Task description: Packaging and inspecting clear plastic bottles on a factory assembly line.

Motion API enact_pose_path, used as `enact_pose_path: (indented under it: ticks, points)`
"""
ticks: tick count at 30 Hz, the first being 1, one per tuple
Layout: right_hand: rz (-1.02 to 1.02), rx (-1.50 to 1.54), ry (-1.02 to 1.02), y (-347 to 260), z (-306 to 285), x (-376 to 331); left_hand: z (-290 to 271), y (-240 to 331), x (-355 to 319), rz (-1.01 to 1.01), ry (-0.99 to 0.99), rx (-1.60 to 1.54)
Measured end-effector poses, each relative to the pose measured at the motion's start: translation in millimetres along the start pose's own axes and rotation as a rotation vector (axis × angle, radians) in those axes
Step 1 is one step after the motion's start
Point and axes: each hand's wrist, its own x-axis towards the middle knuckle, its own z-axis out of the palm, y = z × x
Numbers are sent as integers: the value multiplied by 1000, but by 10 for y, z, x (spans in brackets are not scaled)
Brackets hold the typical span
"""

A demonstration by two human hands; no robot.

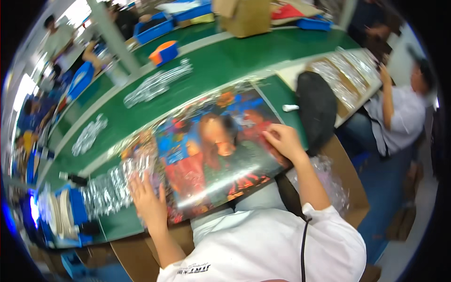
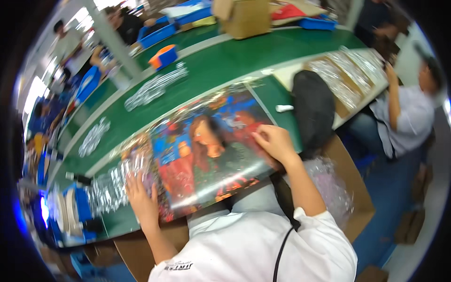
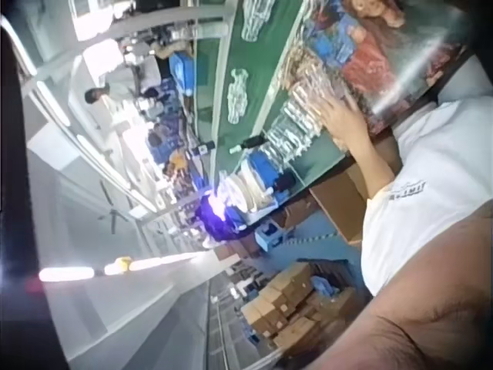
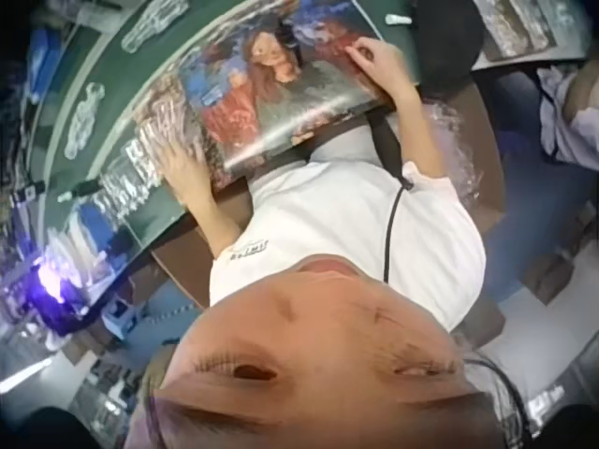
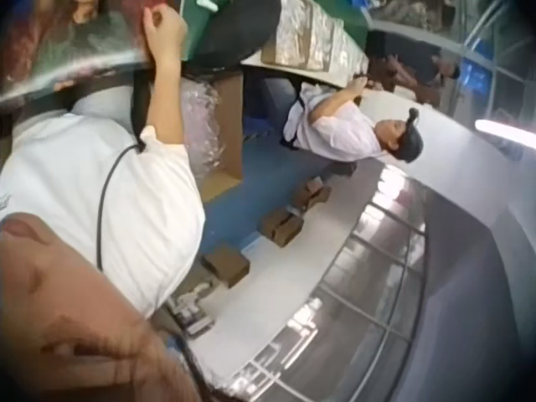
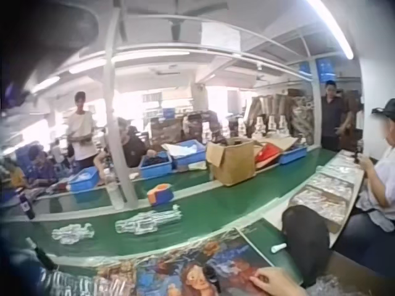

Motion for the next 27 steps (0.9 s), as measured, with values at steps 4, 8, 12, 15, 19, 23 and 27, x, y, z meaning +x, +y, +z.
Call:
enact_pose_path:
  ticks: [4,8,12,15,19,23,27]
  points:
    - [129,-19,-55,-21,-143,-8,97,82,3,72,99,29]
    - [78,59,14,39,-197,-54,130,135,46,80,116,-82]
    - [73,164,85,-45,-266,-93,82,174,123,6,93,-187]
    - [98,220,93,-214,-331,-159,48,228,160,13,89,-167]
    - [374,1063,-53,-490,-236,-349,28,294,190,-79,-10,-197]
    - [643,1718,-368,-644,-2,-603,85,228,204,-93,17,-204]
    - [1081,2242,-510,-830,199,-600,105,210,207,-99,50,-332]
